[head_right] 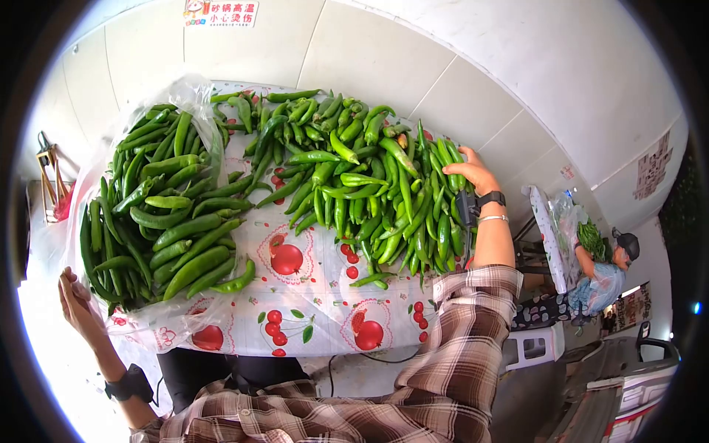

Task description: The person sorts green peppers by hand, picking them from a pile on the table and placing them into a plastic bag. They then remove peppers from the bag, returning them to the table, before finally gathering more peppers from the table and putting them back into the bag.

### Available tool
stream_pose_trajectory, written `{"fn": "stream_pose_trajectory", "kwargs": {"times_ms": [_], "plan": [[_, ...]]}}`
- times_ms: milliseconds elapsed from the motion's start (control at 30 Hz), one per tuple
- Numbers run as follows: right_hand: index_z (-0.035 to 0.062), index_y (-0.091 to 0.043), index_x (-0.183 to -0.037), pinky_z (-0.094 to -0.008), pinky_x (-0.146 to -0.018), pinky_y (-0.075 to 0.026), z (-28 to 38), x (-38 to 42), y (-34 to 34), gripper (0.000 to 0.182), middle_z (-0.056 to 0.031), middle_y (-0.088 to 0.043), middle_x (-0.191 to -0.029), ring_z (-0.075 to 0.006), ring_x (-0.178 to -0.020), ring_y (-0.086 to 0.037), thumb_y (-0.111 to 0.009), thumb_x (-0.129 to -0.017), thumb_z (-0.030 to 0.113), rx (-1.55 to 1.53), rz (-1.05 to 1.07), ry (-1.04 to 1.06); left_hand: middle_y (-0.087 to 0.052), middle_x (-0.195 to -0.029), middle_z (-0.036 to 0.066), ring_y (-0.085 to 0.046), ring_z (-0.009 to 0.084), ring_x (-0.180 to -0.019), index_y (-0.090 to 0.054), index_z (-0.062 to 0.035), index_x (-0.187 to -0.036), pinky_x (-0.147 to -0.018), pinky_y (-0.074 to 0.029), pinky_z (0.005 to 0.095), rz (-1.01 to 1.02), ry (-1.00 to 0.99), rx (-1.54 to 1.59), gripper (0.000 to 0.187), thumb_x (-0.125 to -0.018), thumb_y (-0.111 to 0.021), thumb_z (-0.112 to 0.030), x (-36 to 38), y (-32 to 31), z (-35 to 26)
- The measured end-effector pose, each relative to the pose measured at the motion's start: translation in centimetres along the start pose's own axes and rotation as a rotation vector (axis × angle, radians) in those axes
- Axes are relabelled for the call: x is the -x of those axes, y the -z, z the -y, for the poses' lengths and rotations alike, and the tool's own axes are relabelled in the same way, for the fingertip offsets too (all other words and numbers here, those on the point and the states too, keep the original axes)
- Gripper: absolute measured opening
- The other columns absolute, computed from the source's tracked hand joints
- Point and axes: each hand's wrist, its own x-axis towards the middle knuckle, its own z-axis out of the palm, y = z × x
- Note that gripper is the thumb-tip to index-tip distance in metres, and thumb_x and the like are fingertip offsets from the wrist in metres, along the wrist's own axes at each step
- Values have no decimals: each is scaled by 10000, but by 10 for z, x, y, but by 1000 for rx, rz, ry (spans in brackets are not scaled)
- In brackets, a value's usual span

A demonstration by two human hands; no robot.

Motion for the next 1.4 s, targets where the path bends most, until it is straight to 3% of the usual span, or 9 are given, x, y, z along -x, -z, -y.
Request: {"fn": "stream_pose_trajectory", "kwargs": {"times_ms": [167,367,467,533,700,933,1067,1200,1400], "plan": [[20,-199,-1381,-338,-1028,-210,16,21,-9,927,-167,-353,-1337,-256,-1263,-294,-713,-650,265,-104,34,-93,-525,-791,-16,-350,9,-566,-593,23,-1040,-495,-266,160,-3,0,-21,272,-910,-510,-201,1,-4,-1],[17,-231,-1370,-334,-1020,-218,16,26,-5,868,-140,-411,-1287,-231,-1210,-351,-693,-670,241,-172,119,-68,-531,-787,-14,-363,10,-576,-595,23,-1039,-502,-275,163,-4,2,-26,270,-908,-512,-198,3,-7,-2],[20,-247,-1365,-328,-1012,-231,11,31,-7,855,-129,-443,-1255,-210,-1181,-379,-703,-672,228,-223,92,-14,-530,-766,-33,-344,6,-568,-613,6,-1016,-503,-257,163,2,6,-32,265,-908,-510,-212,3,-8,2],[27,-335,-1318,-299,-958,-318,9,35,-12,786,-117,-491,-1199,-205,-1128,-438,-716,-647,178,-305,58,59,-531,-767,-34,-343,7,-569,-614,6,-1016,-509,-257,163,-19,34,-5,265,-908,-510,-212,6,-12,1],[34,-350,-1309,-313,-942,-344,-3,31,-12,740,-104,-505,-1176,-207,-1101,-459,-692,-661,134,-322,81,4,-531,-765,-33,-347,9,-572,-613,9,-1017,-514,-262,166,-6,1,-53,265,-906,-513,-210,7,-11,0],[39,-457,-1171,-327,-768,-460,6,45,-11,542,-68,-558,-969,-187,-891,-543,-637,-661,70,-458,-151,26,-534,-766,-28,-358,11,-575,-613,6,-1020,-510,-271,169,-5,13,-17,268,-903,-520,-217,6,-13,-3],[55,-440,-1092,-327,-643,-494,9,52,5,452,-66,-545,-882,-181,-796,-564,-643,-691,93,-585,-155,15,-532,-766,-25,-365,9,-579,-614,3,-1021,-509,-273,167,-6,27,-9,267,-904,-517,-217,2,-11,-1],[57,-436,-1097,-331,-646,-497,27,63,8,448,-64,-544,-880,-176,-784,-563,-644,-702,98,-695,-134,29,-529,-763,-27,-365,7,-581,-613,0,-1022,-508,-273,166,9,17,-15,265,-906,-514,-216,3,-8,2],[66,-463,-1063,-320,-518,-491,40,58,12,391,-60,-555,-850,-181,-689,-569,-648,-723,118,-751,-91,32,-525,-753,-33,-356,3,-567,-602,14,-1016,-501,-267,158,18,29,43,253,-918,-488,-189,6,-12,-3]]}}
